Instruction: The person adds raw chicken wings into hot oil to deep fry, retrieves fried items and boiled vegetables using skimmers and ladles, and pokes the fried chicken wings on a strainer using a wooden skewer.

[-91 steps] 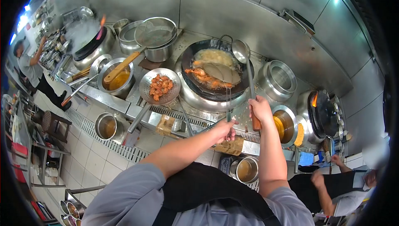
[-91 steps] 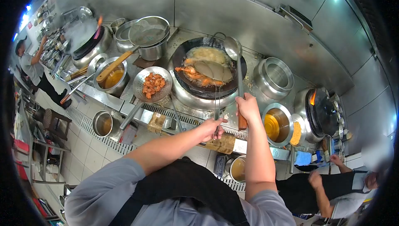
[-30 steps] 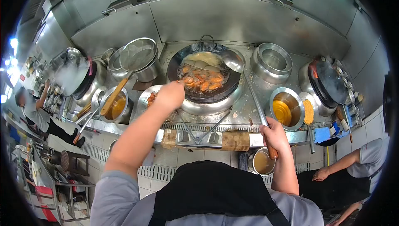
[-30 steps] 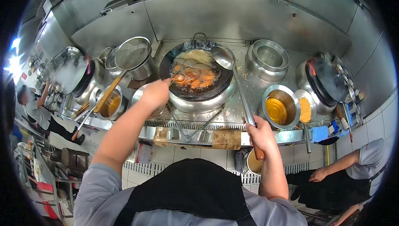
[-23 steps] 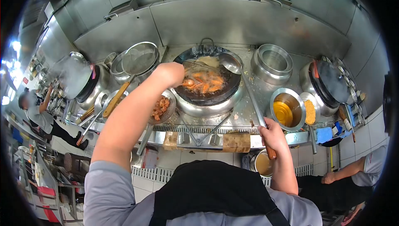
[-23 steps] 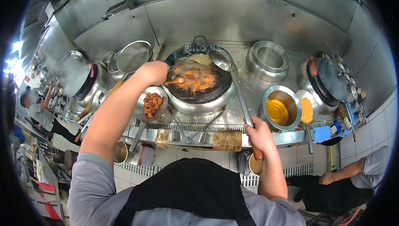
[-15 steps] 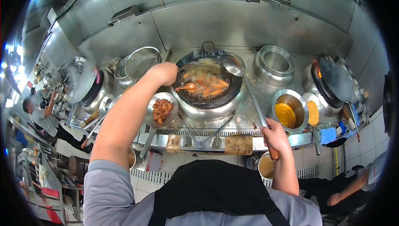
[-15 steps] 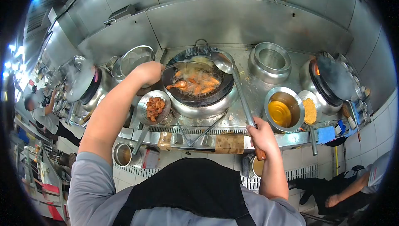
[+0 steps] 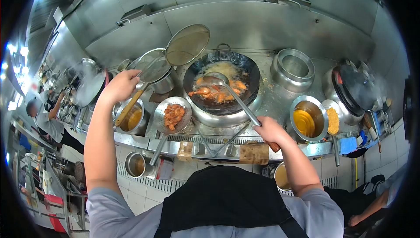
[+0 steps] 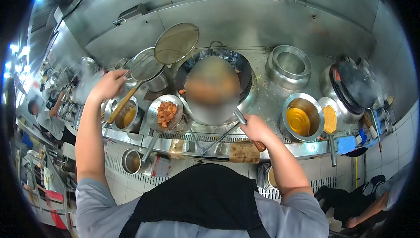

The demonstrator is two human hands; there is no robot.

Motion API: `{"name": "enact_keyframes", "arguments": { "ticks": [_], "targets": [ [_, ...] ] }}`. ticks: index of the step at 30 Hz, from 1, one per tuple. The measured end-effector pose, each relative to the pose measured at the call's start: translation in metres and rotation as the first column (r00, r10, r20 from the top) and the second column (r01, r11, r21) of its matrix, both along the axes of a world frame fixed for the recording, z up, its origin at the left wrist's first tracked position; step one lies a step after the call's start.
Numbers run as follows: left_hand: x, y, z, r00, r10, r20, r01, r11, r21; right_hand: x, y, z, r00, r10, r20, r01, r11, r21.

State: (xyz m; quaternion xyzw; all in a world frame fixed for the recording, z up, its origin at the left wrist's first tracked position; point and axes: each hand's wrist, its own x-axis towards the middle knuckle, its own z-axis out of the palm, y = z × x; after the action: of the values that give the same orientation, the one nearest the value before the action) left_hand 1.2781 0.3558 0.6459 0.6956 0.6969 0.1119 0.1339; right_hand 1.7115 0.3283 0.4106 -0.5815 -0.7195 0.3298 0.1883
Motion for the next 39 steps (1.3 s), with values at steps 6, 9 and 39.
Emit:
{"name": "enact_keyframes", "arguments": {
  "ticks": [6, 9, 39],
  "targets": [
    [-0.032, -0.060, -0.041, 0.955, 0.126, 0.269, -0.135, 0.991, 0.016, -0.025, 0.025, -0.001, 0.999, 0.004, -0.043, -0.016, 0.964, -0.265],
    [-0.042, -0.090, -0.061, 0.906, 0.162, 0.392, -0.160, 0.986, -0.037, -0.021, 0.023, 0.005, 0.825, -0.229, -0.517, -0.090, 0.849, -0.521],
    [0.024, -0.050, -0.191, 0.827, 0.081, 0.557, -0.191, 0.971, 0.143, -0.096, 0.013, -0.006, 0.160, -0.664, -0.731, -0.492, 0.588, -0.642]
  ]
}}
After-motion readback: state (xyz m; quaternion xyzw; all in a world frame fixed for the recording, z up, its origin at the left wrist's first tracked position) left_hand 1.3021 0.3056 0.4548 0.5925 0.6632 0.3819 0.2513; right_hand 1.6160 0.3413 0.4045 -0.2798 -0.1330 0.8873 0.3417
